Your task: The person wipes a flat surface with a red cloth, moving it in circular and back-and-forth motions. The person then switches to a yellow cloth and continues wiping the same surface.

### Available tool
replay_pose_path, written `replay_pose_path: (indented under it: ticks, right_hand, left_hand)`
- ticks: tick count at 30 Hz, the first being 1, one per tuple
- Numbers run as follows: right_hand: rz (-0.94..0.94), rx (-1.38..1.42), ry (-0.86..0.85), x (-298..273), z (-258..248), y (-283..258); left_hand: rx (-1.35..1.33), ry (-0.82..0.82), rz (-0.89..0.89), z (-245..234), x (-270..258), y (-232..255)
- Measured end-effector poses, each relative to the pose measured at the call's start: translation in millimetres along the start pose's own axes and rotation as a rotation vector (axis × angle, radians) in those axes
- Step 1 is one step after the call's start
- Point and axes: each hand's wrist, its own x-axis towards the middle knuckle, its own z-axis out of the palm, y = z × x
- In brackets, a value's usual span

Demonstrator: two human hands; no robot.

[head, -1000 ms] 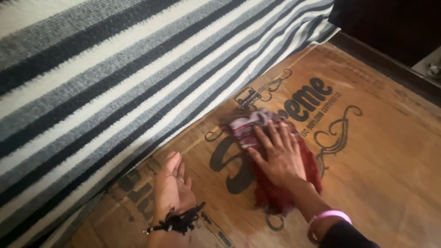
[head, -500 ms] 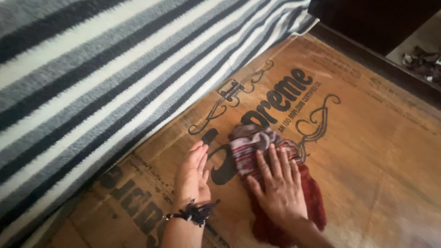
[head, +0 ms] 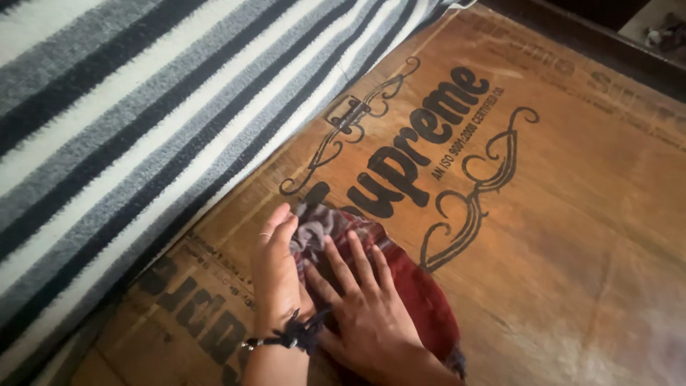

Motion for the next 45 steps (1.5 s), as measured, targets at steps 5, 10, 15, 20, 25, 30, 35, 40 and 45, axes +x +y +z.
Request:
replay_pose_path:
  ticks: [5, 10, 15, 20, 25, 30, 35, 40, 45]
  right_hand:
    - [0.038, 0.043, -0.189, 35, -1, 12]
    - [0.138, 0.023, -0.302, 67, -4, 33]
    - [0.244, -0.084, -0.293, 81, -9, 65]
    - [0.421, -0.091, -0.301, 70, -11, 109]
    - [0.524, -0.135, -0.118, 31, -6, 167]
    - [0.657, -0.205, 0.002, -17, -7, 201]
    - [0.701, -0.229, 0.022, -51, -3, 199]
    - [0.649, -0.265, 0.081, -72, -1, 158]
    - [0.653, -0.256, 0.029, -71, -4, 107]
  left_hand:
    - [0.148, 0.054, 0.129, -4, -2, 12]
    - [0.156, 0.094, 0.035, -6, -12, 27]
    - [0.129, 0.083, -0.143, -2, -15, 30]
    - [0.056, -0.013, -0.191, -5, -14, 23]
    - [0.02, -0.002, -0.18, -6, -12, 22]
    - [-0.002, 0.01, -0.174, -3, -17, 24]
    - [-0.011, -0.009, -0.176, 4, -21, 24]
    - [-0.027, -0.05, -0.158, 7, -20, 15]
    - [-0.021, -0.107, -0.157, 4, -18, 7]
